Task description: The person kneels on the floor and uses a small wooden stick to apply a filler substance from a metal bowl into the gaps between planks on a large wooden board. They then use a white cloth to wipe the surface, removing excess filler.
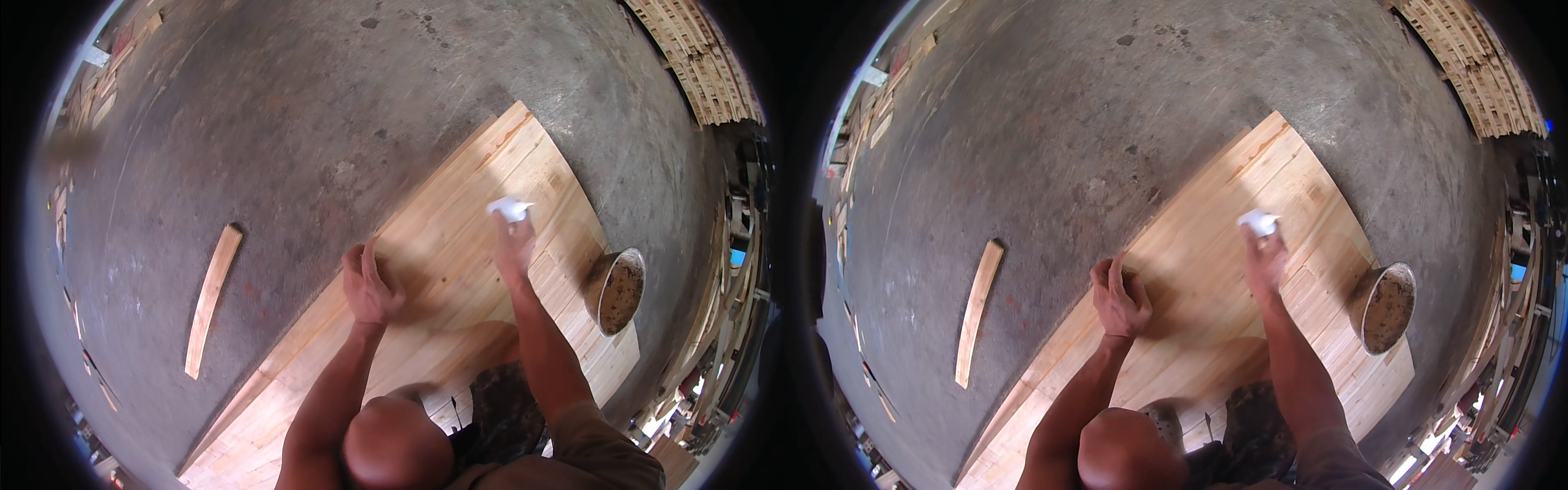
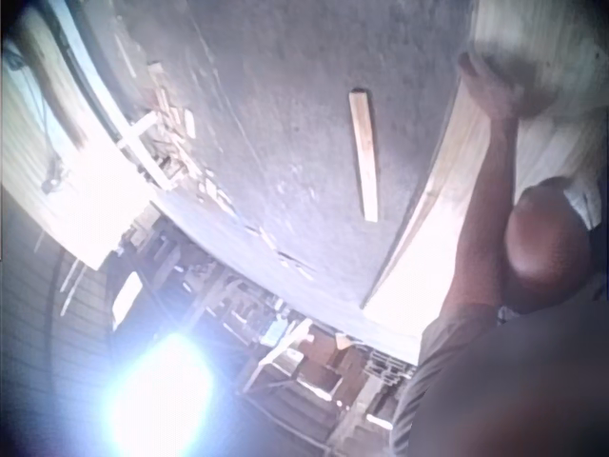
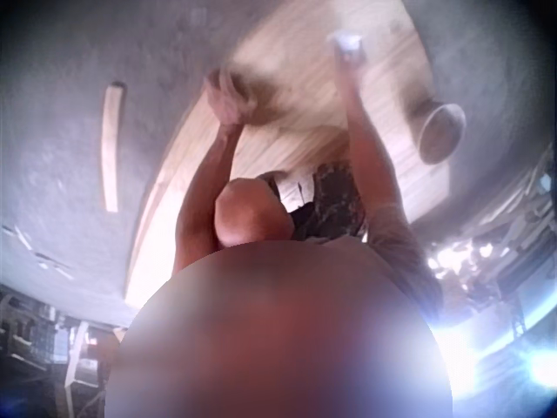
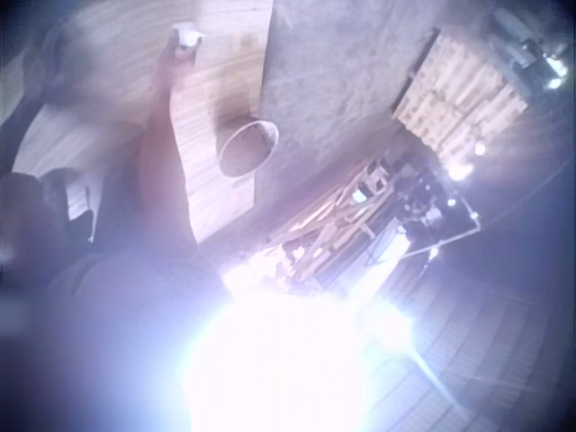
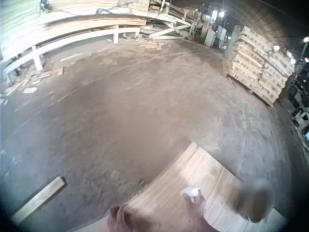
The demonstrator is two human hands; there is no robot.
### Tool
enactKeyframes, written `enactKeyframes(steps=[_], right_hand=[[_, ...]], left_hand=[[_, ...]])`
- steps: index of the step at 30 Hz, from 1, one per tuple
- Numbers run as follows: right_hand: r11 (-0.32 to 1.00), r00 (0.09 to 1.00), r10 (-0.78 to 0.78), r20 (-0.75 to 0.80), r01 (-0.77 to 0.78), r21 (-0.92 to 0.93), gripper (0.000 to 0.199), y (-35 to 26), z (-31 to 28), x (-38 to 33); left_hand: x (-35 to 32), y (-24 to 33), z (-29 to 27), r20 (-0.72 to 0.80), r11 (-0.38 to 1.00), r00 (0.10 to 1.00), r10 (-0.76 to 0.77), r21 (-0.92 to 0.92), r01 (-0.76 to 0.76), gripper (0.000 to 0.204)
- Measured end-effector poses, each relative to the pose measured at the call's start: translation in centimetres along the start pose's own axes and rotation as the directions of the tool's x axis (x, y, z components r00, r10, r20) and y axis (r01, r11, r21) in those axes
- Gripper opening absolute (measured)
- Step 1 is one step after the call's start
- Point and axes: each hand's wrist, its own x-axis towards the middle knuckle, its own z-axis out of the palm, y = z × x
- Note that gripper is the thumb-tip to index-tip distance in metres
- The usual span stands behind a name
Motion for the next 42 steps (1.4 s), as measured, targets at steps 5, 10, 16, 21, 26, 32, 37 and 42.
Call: enactKeyframes(steps=[5,10,16,21,26,32,37,42], right_hand=[[0.950,0.821,-0.294,0.489,0.307,0.055,0.040,-5.1,-0.6,-8.0],[0.901,0.709,-0.260,0.655,0.422,-0.099,0.036,-6.6,0.8,-10.7],[0.873,0.697,-0.241,0.675,0.460,-0.163,0.026,-8.0,2.4,-10.2],[0.879,0.706,-0.217,0.674,0.442,-0.180,0.031,-8.6,2.6,-9.9],[0.873,0.746,-0.209,0.632,0.434,-0.224,0.023,-8.7,2.1,-8.8],[0.866,0.777,-0.182,0.602,0.417,-0.276,0.026,-8.7,1.2,-6.6],[0.872,0.805,-0.186,0.564,0.399,-0.282,0.028,-8.6,0.5,-4.8],[0.875,0.820,-0.193,0.539,0.392,-0.284,0.029,-8.2,-0.2,-3.2]], left_hand=[[0.1,0.0,-0.4,0.016,1.000,1.000,0.020,0.007,-0.020,0.060],[-0.1,-0.1,-0.4,0.030,1.000,1.000,0.007,-0.020,-0.007,0.060],[0.0,0.1,-0.3,-0.007,1.000,1.000,0.010,-0.029,-0.010,0.058],[0.1,0.3,-0.6,-0.005,0.998,1.000,0.001,-0.057,-0.001,0.055],[0.0,0.7,-0.8,0.008,0.994,1.000,-0.004,-0.111,0.005,0.056],[0.0,0.3,-0.3,-0.024,0.996,0.999,0.022,-0.081,-0.023,0.056],[0.0,-0.3,0.2,-0.057,0.998,0.997,0.054,-0.009,-0.054,0.054],[-0.1,-0.5,0.3,-0.044,0.998,0.997,0.066,-0.009,-0.066,0.055]])
